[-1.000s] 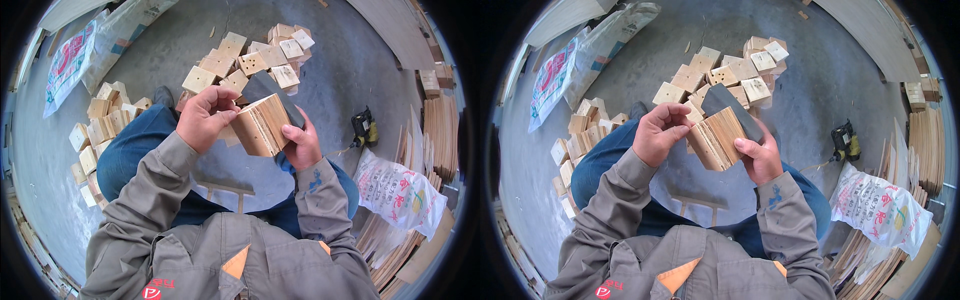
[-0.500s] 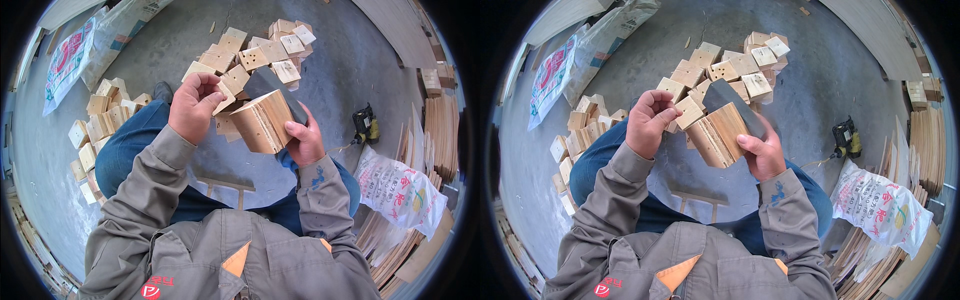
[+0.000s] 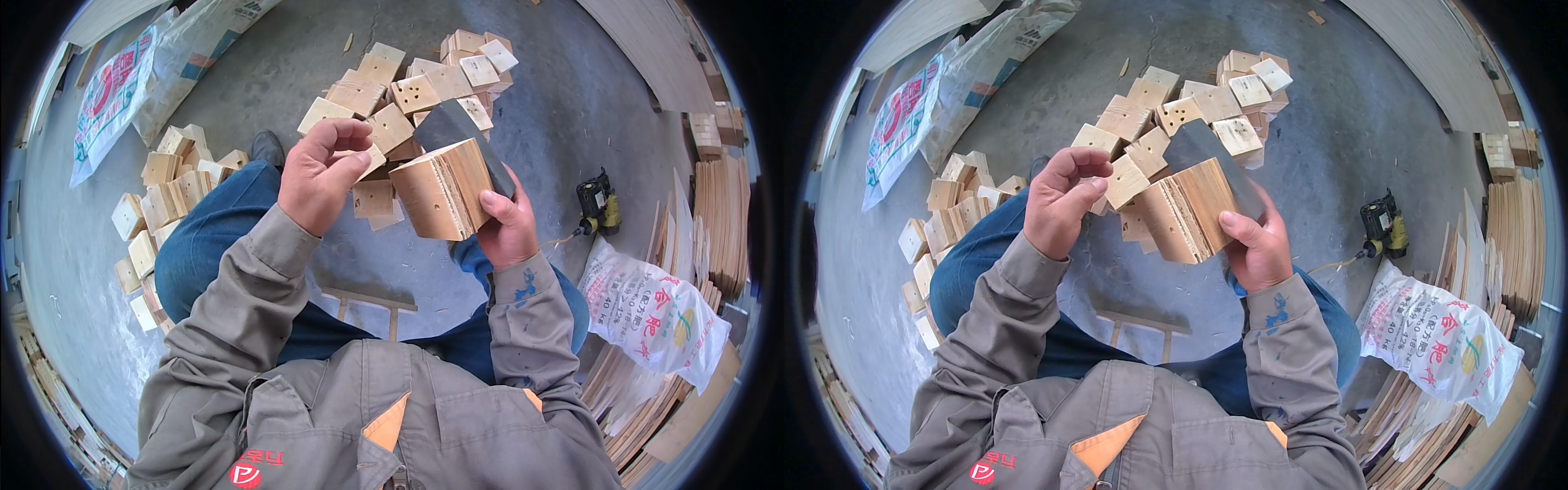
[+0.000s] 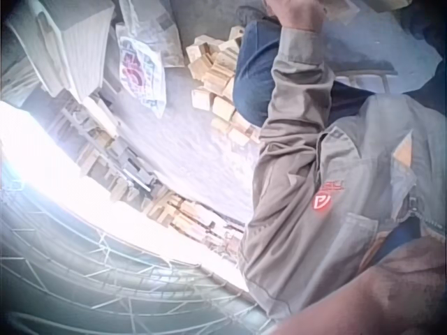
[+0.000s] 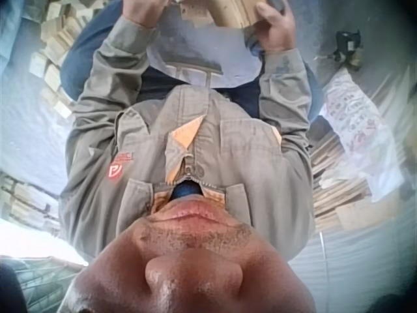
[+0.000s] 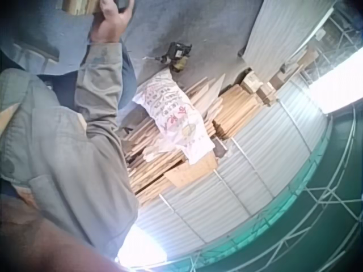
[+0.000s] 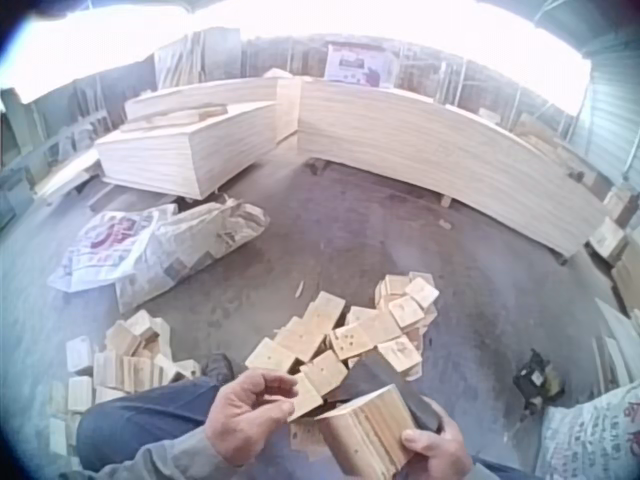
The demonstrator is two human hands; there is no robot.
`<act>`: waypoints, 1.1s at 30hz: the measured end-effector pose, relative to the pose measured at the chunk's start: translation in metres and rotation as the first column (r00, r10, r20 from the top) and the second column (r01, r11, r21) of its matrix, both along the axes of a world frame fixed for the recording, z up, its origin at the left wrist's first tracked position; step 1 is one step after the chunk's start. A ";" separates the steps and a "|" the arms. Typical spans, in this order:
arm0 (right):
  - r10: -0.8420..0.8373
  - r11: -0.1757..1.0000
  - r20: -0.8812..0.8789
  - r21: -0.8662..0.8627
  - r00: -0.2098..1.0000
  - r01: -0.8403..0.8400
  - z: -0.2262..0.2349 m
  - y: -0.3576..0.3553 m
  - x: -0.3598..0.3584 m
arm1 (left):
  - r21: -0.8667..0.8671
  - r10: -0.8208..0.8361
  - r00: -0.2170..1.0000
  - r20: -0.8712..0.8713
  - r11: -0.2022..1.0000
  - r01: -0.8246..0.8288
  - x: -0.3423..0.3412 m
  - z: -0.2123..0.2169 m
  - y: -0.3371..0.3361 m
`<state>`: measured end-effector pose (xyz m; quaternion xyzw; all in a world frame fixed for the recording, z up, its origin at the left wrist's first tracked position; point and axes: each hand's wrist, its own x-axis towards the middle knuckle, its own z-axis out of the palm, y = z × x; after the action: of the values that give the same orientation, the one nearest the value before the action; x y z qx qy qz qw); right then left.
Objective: The person sits on the floor and sands small wooden blocks using a sanding block. They pick up blocks from a pile, sand the edges and faces, and place them back into a separate pile. The person repeats this process for multiple blocks throughout the clip.
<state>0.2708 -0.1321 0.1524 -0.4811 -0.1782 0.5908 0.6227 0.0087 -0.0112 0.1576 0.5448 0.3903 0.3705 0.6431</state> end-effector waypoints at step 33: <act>-0.016 1.000 0.035 0.025 0.999 0.016 0.005 -0.001 -0.001 | 0.518 -0.156 0.955 -0.250 0.812 0.269 0.013 0.001 -0.025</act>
<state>0.2696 -0.1328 0.1577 -0.4852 -0.1925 0.5750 0.6300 0.0219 -0.0361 0.1585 0.7795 0.2661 0.3362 0.4567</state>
